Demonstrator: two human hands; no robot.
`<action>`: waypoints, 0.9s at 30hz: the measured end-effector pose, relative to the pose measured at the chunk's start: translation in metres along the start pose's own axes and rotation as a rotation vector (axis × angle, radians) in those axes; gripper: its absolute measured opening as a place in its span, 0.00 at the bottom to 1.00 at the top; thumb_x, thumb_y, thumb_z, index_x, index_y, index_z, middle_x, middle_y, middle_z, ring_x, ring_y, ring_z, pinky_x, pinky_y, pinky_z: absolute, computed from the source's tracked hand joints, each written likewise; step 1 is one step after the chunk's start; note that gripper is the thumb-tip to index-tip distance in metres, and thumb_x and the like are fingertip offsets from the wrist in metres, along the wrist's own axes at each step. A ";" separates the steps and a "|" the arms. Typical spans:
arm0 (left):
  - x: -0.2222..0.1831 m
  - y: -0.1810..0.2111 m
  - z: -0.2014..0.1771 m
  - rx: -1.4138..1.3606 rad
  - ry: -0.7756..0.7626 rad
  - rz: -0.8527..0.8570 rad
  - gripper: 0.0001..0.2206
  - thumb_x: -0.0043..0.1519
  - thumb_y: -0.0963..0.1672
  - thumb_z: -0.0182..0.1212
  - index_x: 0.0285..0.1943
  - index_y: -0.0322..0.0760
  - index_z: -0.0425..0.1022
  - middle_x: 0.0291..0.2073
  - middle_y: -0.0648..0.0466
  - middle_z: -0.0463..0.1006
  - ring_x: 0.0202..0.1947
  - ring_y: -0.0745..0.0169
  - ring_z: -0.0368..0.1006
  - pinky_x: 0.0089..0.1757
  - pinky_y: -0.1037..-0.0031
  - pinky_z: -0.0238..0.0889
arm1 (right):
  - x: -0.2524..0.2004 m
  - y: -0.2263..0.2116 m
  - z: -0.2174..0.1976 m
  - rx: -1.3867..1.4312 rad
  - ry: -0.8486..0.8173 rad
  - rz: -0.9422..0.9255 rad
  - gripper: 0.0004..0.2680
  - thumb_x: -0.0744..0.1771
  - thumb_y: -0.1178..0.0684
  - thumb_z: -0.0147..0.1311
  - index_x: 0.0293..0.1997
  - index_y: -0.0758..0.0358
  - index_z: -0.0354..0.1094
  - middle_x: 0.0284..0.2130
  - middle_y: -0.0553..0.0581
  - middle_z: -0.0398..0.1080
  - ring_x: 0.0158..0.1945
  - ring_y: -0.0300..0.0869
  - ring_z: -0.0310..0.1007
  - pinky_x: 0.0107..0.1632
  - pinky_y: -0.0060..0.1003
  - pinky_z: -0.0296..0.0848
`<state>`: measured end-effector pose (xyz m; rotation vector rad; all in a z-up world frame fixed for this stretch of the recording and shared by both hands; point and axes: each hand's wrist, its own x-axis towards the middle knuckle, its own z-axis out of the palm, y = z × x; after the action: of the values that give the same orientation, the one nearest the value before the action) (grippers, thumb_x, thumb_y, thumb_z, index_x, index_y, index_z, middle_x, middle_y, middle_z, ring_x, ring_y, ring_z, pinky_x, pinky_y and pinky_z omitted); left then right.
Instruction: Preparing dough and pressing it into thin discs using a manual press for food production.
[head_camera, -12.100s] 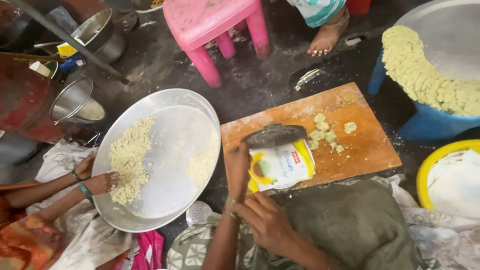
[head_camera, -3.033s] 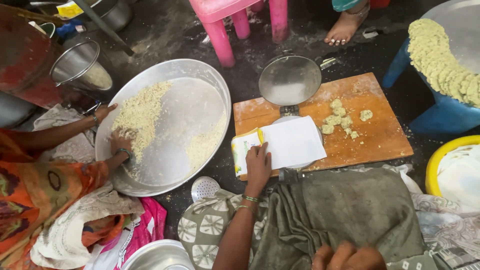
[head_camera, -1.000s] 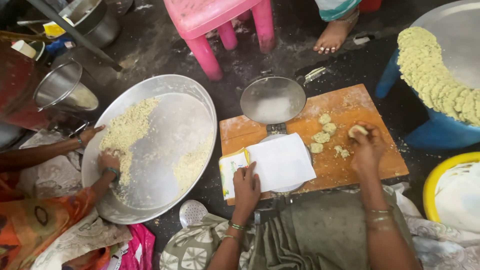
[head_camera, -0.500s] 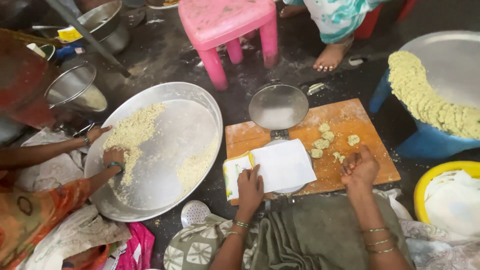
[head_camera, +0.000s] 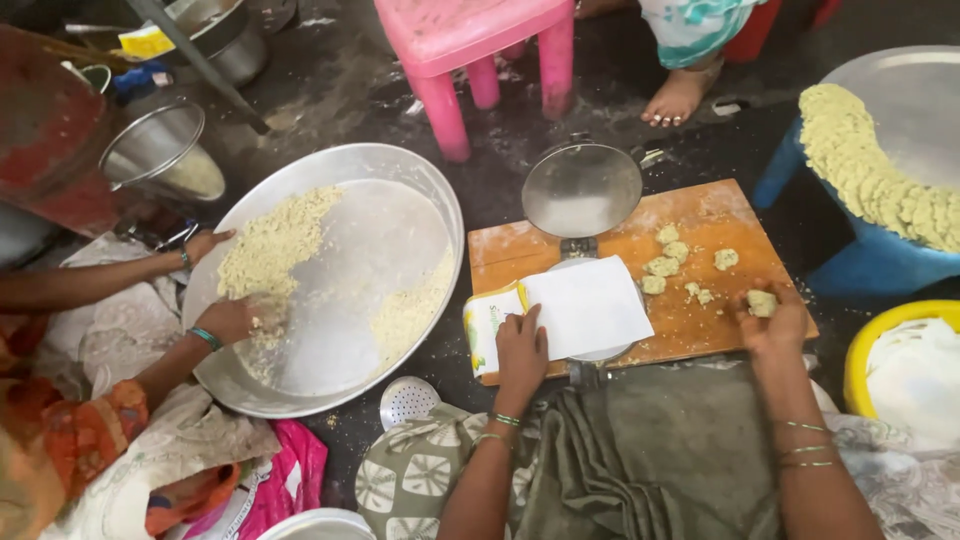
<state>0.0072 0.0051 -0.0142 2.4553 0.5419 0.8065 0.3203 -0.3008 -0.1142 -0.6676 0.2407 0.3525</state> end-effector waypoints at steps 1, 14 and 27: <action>-0.001 0.000 -0.001 -0.003 -0.008 -0.022 0.20 0.61 0.40 0.61 0.63 0.35 0.72 0.40 0.43 0.70 0.43 0.42 0.67 0.48 0.54 0.60 | -0.002 0.004 -0.001 -0.042 0.045 -0.018 0.05 0.71 0.53 0.51 0.47 0.62 0.65 0.34 0.58 0.68 0.35 0.47 0.71 0.40 0.45 0.74; -0.001 0.003 -0.004 0.027 -0.030 -0.003 0.21 0.62 0.40 0.60 0.66 0.35 0.71 0.41 0.42 0.70 0.43 0.42 0.67 0.48 0.54 0.60 | -0.031 0.024 0.039 -0.452 -0.109 -0.207 0.05 0.69 0.64 0.44 0.46 0.60 0.57 0.32 0.51 0.62 0.26 0.38 0.61 0.27 0.33 0.62; 0.001 0.010 -0.010 0.004 -0.084 -0.064 0.21 0.63 0.40 0.58 0.68 0.38 0.70 0.41 0.43 0.71 0.44 0.44 0.68 0.49 0.56 0.61 | -0.054 0.016 0.067 -0.398 -0.182 -0.127 0.05 0.68 0.63 0.56 0.43 0.63 0.63 0.36 0.58 0.72 0.35 0.42 0.75 0.40 0.41 0.80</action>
<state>0.0037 0.0009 -0.0018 2.4504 0.5883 0.6742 0.2716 -0.2591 -0.0550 -1.0312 -0.0490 0.3399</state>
